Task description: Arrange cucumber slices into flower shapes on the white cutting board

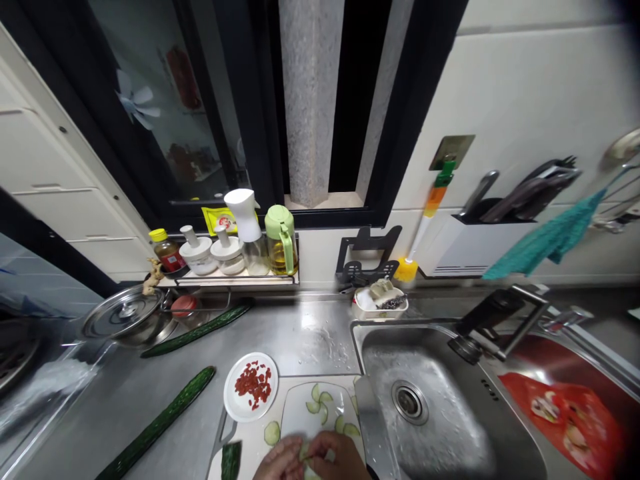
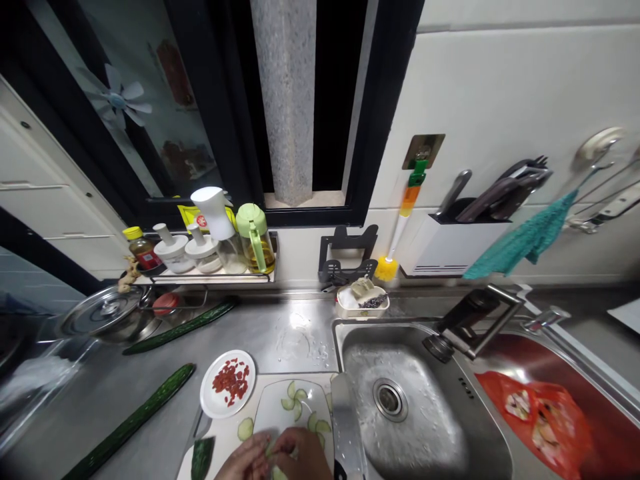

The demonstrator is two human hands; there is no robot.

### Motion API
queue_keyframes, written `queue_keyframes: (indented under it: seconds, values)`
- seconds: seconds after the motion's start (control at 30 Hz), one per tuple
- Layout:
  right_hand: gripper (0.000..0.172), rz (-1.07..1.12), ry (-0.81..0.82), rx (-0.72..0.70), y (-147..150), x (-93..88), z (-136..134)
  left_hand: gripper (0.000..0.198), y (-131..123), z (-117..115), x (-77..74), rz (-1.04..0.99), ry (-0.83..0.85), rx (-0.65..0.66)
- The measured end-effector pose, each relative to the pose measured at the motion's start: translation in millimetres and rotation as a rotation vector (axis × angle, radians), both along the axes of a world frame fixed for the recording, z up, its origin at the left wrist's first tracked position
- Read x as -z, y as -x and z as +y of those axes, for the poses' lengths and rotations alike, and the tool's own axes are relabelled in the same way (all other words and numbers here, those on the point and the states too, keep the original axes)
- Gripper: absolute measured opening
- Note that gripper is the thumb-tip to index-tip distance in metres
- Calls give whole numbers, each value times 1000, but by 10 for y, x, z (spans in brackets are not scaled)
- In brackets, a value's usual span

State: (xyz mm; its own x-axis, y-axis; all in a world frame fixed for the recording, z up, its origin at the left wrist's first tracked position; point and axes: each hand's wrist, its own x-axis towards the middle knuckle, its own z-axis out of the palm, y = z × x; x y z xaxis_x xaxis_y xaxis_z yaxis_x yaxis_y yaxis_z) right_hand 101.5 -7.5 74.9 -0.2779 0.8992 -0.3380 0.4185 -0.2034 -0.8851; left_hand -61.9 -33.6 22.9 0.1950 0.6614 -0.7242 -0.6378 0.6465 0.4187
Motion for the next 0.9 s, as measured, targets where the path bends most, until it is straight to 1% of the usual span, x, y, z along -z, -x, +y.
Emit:
queue_keyframes:
  seconds: [0.1,0.27,0.37,0.5,0.6,0.7,0.83,0.9]
  values:
    - [14,0,-3,-8,-14,-30,1,39,7,19,31,-24,-8,21]
    - [14,-23,-9,-16,-28,-64,13,44,28,60,22,-15,-32,76]
    - [13,-61,1,-15,-36,-30,29,41,41,80,-12,-11,-62,88]
    - [9,-45,9,5,-57,58,53,34,60,81,-68,34,-69,93]
    - [9,-22,41,30,-65,125,75,35,56,71,-83,166,-103,98]
    - [9,-42,57,58,-48,184,107,34,44,61,-59,364,-182,160]
    - [12,-166,2,57,17,208,154,30,57,40,23,578,-294,193]
    - [16,-265,-54,40,60,188,176,26,80,26,68,762,-329,229]
